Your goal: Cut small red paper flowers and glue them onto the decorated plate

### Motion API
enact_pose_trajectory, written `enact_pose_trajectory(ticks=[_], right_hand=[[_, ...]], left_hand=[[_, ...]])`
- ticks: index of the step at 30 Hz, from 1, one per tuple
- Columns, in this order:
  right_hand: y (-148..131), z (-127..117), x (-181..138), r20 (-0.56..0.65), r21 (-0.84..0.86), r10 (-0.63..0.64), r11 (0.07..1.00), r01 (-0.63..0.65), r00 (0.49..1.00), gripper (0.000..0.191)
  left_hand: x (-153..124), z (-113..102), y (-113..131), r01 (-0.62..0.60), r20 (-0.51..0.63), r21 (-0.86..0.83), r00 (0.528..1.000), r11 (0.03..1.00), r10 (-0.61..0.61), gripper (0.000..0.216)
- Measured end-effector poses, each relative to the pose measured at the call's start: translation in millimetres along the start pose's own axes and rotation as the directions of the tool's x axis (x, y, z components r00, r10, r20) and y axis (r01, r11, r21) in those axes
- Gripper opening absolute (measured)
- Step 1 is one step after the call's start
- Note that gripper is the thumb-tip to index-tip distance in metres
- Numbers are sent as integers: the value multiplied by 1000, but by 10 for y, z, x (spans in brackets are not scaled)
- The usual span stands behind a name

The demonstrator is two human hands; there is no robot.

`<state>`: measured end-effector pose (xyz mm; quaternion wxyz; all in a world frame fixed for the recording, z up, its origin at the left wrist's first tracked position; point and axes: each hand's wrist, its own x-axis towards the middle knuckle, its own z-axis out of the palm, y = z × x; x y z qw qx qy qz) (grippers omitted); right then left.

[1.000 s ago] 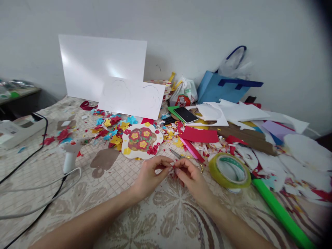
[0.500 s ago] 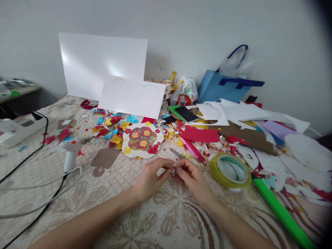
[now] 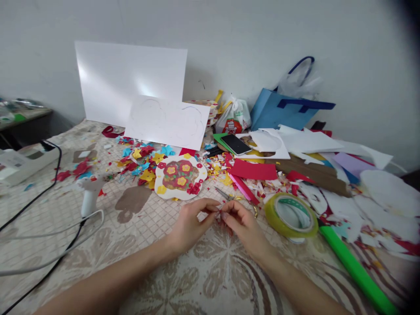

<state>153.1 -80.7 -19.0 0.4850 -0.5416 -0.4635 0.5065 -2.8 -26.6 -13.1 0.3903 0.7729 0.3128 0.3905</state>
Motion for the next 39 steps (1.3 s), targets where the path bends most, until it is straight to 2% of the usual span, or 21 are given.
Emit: enact_pose_trajectory(ticks=[5, 11, 17, 23, 31, 39], right_hand=[[-13, -9, -5, -3, -95, -64, 994, 63, 998, 7], [-69, 28, -33, -65, -237, -155, 962, 136, 986, 4], [-24, 21, -16, -100, -217, -129, 971, 105, 987, 9], [-31, 14, -11, -67, -197, -111, 976, 96, 992, 12], [-37, 24, -11, -39, -101, -53, 994, 48, 998, 17], [-7, 3, 5, -21, -60, -3, 998, 2, 1000, 24]], left_hand=[[4, 10, -9, 14, 15, -44, 1000, 999, -14, 18], [0, 15, 5, 17, -38, 4, 999, 1000, -16, 13], [-16, 7, -7, -68, -56, 71, 996, 995, 72, 15], [-39, -3, -37, -214, -6, 201, 976, 956, 220, 13], [-29, -2, -39, -184, -29, 219, 980, 958, 195, 13], [-27, -12, -56, -328, 45, 232, 944, 916, 327, 18]])
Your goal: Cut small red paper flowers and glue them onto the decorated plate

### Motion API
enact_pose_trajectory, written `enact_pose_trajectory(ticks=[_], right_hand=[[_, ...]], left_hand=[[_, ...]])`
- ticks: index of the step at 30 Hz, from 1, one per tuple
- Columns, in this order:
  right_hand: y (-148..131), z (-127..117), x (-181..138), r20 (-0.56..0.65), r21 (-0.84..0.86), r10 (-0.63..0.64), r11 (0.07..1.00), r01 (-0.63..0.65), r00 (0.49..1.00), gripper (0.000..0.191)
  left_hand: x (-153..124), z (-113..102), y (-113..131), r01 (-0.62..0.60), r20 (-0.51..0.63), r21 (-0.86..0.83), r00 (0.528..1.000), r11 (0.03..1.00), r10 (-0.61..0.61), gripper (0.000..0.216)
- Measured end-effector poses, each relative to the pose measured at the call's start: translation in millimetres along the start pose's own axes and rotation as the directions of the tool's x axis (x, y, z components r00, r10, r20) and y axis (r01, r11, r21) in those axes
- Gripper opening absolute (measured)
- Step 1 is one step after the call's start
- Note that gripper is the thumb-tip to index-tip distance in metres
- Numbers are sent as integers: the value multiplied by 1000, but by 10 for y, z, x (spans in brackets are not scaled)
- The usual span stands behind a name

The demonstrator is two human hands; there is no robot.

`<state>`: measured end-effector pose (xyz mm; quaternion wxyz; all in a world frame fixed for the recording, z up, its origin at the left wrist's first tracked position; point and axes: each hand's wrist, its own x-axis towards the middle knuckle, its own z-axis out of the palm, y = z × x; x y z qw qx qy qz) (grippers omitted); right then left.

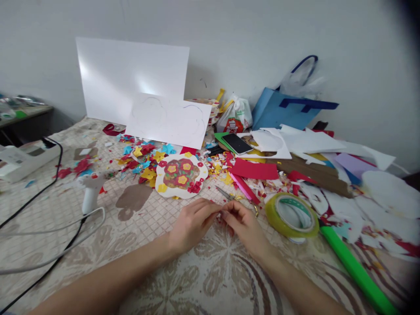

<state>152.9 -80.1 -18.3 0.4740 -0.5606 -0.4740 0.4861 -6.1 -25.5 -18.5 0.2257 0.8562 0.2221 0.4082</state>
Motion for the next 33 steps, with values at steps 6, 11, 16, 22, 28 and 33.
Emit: enact_pose_trajectory(ticks=[6, 11, 16, 22, 28, 33], right_hand=[[-19, -6, -10, -7, -37, -30, 999, 29, 1000, 20], [-2, -2, -4, -32, -50, -47, 998, 45, 998, 18], [13, 10, -1, -11, 23, -10, 1000, 11, 1000, 18], [-31, 28, -25, -47, -15, -41, 999, 40, 998, 16], [-38, 27, -33, -65, -26, -62, 998, 61, 996, 16], [1, 23, -35, -56, -12, -75, 997, 74, 996, 15]], left_hand=[[8, 3, 32, 145, -41, -60, 988, 988, -148, 13], [30, 22, 48, 383, -10, -258, 917, 887, -398, 15], [49, 31, 55, 456, 52, -397, 878, 797, -476, 24], [26, 30, 68, 375, 10, -292, 921, 880, -389, 19], [39, 37, 9, 491, 80, -471, 851, 733, -519, 17], [59, 49, -32, 519, 182, -683, 803, 514, -568, 24]])
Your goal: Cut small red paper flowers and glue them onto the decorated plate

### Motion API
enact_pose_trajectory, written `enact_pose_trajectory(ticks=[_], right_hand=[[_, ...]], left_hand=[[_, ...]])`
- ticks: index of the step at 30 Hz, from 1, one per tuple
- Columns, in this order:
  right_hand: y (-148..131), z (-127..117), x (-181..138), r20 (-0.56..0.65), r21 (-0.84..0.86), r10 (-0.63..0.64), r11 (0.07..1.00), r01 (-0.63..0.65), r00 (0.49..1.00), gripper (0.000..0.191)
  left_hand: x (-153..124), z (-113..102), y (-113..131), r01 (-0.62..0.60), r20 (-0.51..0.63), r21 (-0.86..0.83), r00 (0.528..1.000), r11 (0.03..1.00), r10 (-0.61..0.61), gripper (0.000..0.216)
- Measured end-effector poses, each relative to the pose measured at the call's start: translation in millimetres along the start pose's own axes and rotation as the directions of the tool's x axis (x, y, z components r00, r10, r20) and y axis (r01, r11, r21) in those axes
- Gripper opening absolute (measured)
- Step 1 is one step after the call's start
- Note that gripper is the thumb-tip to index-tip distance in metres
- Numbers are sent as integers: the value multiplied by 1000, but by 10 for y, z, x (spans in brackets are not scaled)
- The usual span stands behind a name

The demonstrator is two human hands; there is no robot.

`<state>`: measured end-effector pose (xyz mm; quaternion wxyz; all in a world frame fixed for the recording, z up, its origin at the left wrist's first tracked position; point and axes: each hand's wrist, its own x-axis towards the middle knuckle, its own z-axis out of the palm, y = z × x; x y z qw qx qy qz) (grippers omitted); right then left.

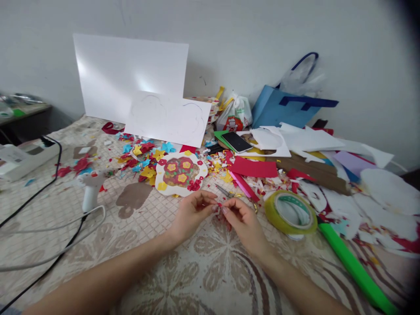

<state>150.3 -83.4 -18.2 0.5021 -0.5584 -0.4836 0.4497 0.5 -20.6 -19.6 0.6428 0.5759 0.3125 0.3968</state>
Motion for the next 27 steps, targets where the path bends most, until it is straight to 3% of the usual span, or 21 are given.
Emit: enact_pose_trajectory(ticks=[8, 16, 27], right_hand=[[-6, -11, 4, 51, 25, 16, 1000, -18, 999, 12], [-28, -106, 26, 28, 70, 54, 996, -56, 998, 15], [-33, -145, 28, 110, 85, 106, 990, -115, 988, 18]], left_hand=[[-9, -2, 33, 121, 44, -111, 992, 986, -116, 28], [-9, 4, 75, 40, 120, -2, 992, 999, -40, 27], [1, -1, 63, 2, 184, 37, 983, 999, -9, 27]])
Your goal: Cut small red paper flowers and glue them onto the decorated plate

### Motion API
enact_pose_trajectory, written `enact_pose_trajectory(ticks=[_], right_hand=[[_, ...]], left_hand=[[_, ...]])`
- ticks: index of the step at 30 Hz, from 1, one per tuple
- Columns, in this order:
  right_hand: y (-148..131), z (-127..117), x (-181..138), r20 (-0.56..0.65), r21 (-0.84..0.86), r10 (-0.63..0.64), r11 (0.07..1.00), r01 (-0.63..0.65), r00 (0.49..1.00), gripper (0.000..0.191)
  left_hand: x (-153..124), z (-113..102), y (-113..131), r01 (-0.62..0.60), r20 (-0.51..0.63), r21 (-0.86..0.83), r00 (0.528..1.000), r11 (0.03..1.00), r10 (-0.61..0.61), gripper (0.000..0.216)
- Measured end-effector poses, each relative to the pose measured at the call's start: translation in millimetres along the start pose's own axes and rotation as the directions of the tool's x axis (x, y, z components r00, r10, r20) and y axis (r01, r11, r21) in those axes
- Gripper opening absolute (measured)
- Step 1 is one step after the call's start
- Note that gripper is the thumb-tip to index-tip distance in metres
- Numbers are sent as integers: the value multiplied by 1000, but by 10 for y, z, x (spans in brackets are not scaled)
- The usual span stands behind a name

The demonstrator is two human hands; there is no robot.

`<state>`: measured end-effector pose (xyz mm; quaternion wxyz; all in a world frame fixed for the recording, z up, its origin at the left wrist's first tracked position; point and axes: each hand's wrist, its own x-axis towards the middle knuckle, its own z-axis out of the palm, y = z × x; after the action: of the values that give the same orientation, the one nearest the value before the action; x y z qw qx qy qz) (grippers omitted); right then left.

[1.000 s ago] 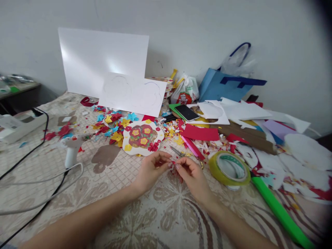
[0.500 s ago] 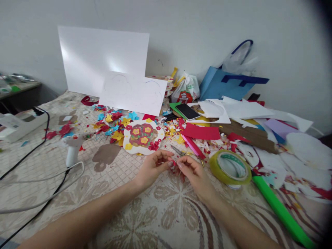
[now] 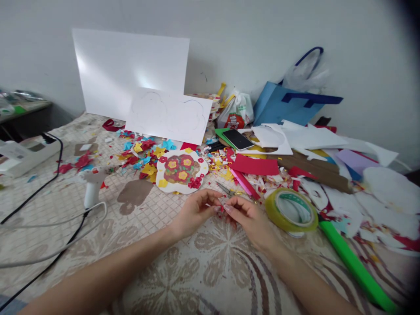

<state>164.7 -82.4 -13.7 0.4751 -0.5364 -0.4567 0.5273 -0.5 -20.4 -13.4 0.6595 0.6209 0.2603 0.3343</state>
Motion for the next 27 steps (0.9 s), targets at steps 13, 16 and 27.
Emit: enact_pose_trajectory(ticks=[13, 16, 27], right_hand=[[-14, -16, 5, 51, 83, 70, 994, -74, 996, 19], [-15, -15, 4, 56, 84, 82, 993, -87, 995, 20], [-32, -25, -9, 73, 3, 62, 998, -63, 995, 20]], left_hand=[[3, -12, -5, 37, 19, -43, 999, 998, -36, 28], [8, -22, -13, 42, 29, -37, 999, 998, -41, 28], [11, -29, -18, 66, 46, -50, 997, 997, -64, 29]])
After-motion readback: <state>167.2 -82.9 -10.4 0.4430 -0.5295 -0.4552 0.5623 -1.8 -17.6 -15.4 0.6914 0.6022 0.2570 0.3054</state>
